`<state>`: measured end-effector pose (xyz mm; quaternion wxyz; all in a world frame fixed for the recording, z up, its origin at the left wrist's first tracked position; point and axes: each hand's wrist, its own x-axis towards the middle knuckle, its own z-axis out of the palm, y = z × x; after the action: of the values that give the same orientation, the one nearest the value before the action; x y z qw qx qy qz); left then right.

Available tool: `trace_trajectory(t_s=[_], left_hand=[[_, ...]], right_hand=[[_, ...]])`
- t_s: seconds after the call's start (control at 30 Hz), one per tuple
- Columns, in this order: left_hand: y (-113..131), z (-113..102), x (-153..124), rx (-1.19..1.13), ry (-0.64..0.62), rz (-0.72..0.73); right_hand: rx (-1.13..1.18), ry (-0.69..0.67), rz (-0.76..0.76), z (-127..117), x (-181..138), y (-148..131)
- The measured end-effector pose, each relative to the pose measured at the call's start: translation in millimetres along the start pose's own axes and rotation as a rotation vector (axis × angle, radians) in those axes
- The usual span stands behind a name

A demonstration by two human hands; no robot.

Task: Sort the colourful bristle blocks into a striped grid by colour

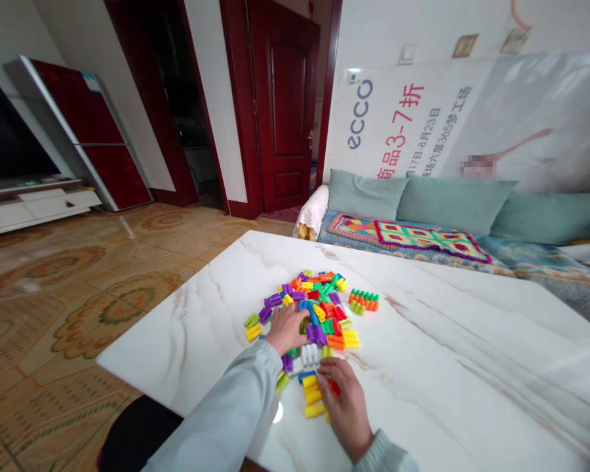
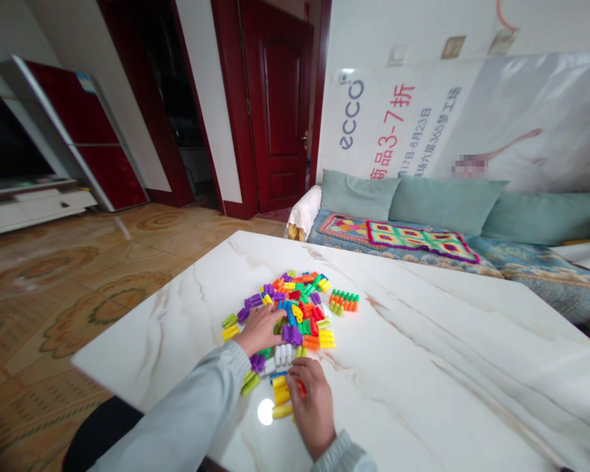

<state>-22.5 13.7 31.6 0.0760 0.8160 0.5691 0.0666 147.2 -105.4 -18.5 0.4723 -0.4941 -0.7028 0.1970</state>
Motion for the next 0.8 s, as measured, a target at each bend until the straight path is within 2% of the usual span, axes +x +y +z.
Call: trace_trajectory(t_s=[0.3, 0.43, 0.53, 0.7, 0.8], left_hand=[[-2, 16, 2, -0.151, 0.132, 0.04], [-6, 11, -3, -0.274, 0.257, 0.028], [-4, 6, -16, -0.377, 0.354, -0.02], [5, 4, -44, -0.799, 0.272, -0.143], [7, -3, -48, -0.784, 0.255, -0.133]], right_hand=[[-0.004, 0.008, -0.006, 0, 0, 0], [0.009, 0.006, -0.001, -1, 0, -1], [0.022, 0.006, 0.004, -1, 1, -1], [0.039, 0.0, 0.019, 0, 0, 2], [0.051, -0.004, 0.026, 0, 0, 2]])
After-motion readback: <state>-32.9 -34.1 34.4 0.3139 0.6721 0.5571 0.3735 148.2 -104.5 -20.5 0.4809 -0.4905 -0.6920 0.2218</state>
